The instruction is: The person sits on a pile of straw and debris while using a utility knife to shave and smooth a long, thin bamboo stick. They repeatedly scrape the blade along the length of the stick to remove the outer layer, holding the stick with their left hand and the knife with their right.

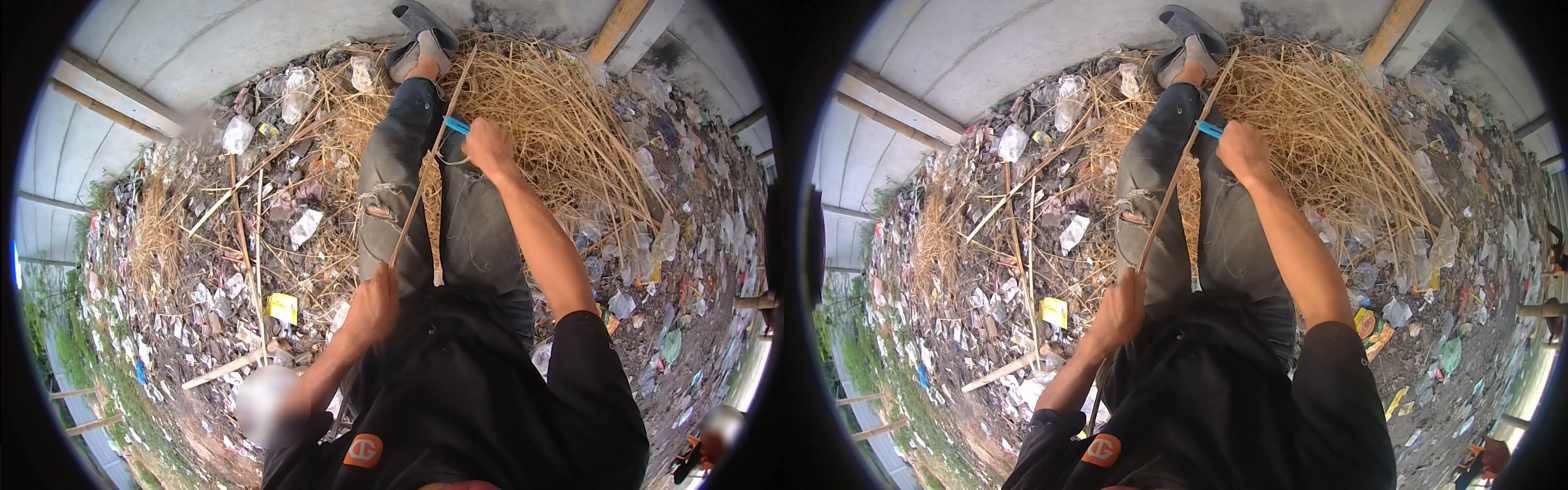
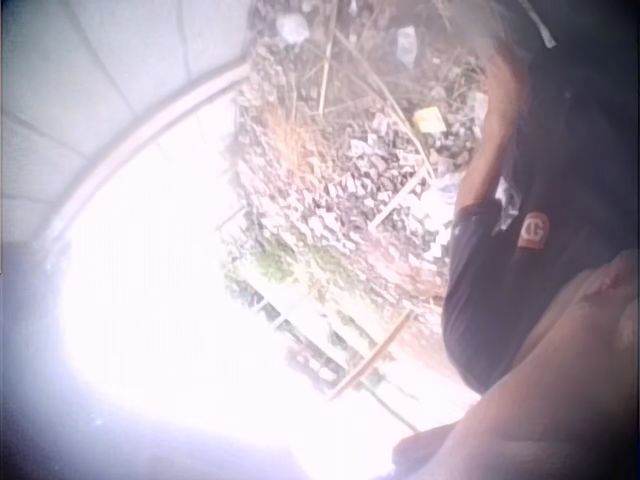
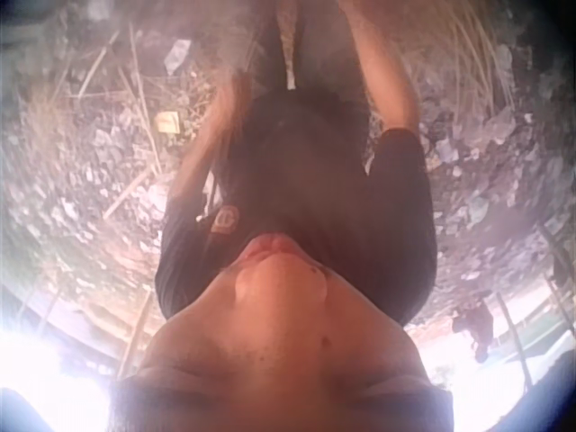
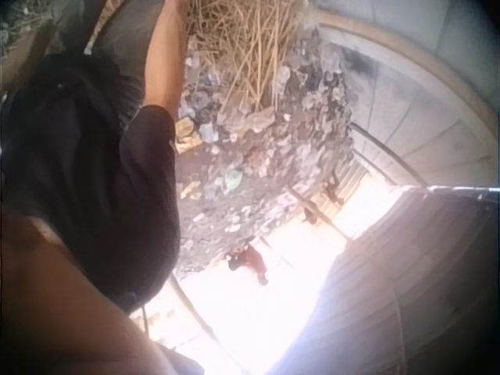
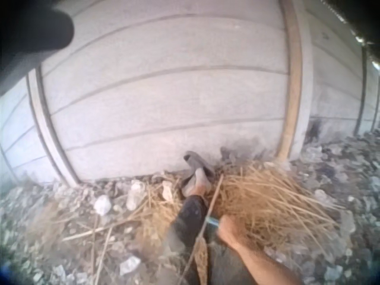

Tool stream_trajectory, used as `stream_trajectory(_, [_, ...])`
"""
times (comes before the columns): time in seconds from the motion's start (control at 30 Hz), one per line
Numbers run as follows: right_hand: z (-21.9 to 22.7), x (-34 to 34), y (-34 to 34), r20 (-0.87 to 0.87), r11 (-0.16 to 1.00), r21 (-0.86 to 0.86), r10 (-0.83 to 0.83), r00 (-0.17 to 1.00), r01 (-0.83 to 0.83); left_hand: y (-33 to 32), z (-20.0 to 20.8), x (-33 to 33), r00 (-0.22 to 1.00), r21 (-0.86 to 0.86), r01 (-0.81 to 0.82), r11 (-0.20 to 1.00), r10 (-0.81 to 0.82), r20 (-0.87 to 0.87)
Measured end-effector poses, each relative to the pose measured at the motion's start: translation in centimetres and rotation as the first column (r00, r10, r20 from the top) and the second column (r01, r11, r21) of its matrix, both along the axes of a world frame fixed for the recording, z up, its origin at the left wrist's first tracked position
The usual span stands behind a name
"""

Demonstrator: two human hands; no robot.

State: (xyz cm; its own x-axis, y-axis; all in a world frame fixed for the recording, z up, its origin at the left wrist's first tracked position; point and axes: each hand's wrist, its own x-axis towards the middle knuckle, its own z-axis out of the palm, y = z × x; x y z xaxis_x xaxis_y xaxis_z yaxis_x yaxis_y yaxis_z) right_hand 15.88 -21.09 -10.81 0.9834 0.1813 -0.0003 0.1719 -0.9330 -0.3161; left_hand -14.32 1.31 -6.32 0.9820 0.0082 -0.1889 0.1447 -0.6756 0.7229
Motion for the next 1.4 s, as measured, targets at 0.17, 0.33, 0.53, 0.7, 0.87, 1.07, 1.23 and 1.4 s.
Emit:
stream_trajectory(0.17, [0.5, 0.4, -2.9, 0.012, 0.995, -0.058, -0.084, 0.996, 0.084, 0.5, -1.3, -2.6, 0.996, -0.01, 0.062, 0.998, -0.061, 0.065])
stream_trajectory(0.33, [1.0, 1.6, -3.2, 0.102, 0.99, 0.006, -0.142, 0.985, 0.142, 0.4, 0.8, -0.5, 0.993, -0.075, 0.091, 0.993, -0.084, 0.084])
stream_trajectory(0.53, [1.4, 0.3, -0.6, -0.06, 0.923, 0.317, -0.211, 0.976, 0.219, 2.0, 0.1, -0.4, 0.998, -0.171, 0.054, 0.984, -0.061, -0.036])
stream_trajectory(0.7, [1.3, -0.5, -0.1, -0.209, 0.827, 0.54, -0.051, 0.977, 0.158, 2.7, 0.1, -0.6, 0.967, -0.352, -0.087, 0.932, -0.006, -0.255])
stream_trajectory(0.87, [1.1, -1.3, -1.7, 0.217, 0.904, 0.357, 0.165, 0.962, -0.236, 4.2, -0.6, -0.8, 0.988, -0.325, -0.073, 0.943, 0.023, -0.153])
stream_trajectory(1.07, [4.0, -0.7, -3.3, 0.461, 0.848, 0.44, 0.069, 0.885, -0.296, 5.1, -0.1, -1.0, 0.993, -0.206, -0.013, 0.979, -0.012, -0.121])
stream_trajectory(1.23, [4.8, -0.3, -3.6, 0.515, 0.835, 0.31, 0.253, 0.819, -0.454, 5.2, 0.5, -1.0, 0.989, -0.17, 0.029, 0.985, -0.053, -0.139])
stream_trajectory(1.4, [3.7, 0.0, -3.7, 0.484, 0.719, 0.523, 0.192, 0.854, -0.458, 5.4, 0.2, -1.2, 0.978, -0.141, 0.061, 0.988, -0.088, -0.189])
